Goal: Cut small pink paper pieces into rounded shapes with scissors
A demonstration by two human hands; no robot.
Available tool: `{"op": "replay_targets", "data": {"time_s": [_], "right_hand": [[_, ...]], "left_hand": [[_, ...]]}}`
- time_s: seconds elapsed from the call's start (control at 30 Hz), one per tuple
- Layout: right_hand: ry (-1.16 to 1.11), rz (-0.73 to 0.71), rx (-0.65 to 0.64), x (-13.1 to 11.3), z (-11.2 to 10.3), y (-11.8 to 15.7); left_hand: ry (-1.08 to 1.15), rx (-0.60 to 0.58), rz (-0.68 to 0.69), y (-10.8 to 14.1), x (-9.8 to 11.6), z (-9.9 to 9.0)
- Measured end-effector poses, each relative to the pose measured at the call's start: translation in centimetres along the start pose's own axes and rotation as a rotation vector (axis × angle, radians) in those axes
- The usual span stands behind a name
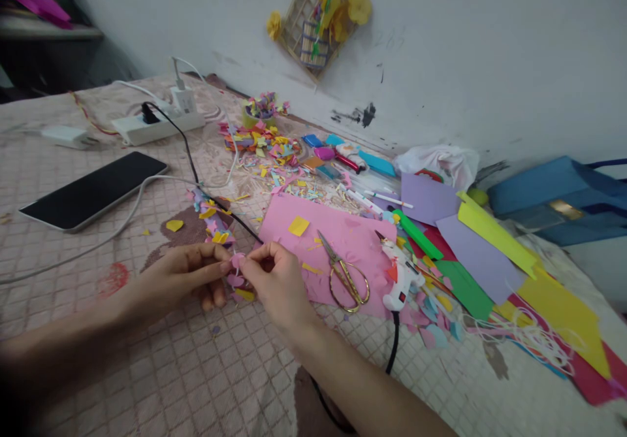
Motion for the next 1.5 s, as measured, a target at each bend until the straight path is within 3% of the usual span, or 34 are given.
{"op": "replay_targets", "data": {"time_s": [1.07,1.27,1.5], "right_hand": [[0.082,-0.049,-0.016,-0.6,0.0,0.1],[-0.045,0.013,-0.053,-0.4,0.0,0.1],[-0.003,0.074,-0.204,-0.6,1.0,0.3]], "left_hand": [[0.016,-0.016,-0.033,-0.2,-0.3,0.0],[0.036,0.001,-0.028,-0.3,-0.5,-0.4],[0.017,-0.037,-0.025,-0.3,-0.5,-0.2]]}}
Point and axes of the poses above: each hand's wrist, its own y-axis away from the middle knuckle, its own z-axis out of the palm, x = y × z, the point moved 7 cm from there along -y, towards the middle knuckle, and after that the axes turned 9 degrees about y, right-handed, at the moved point
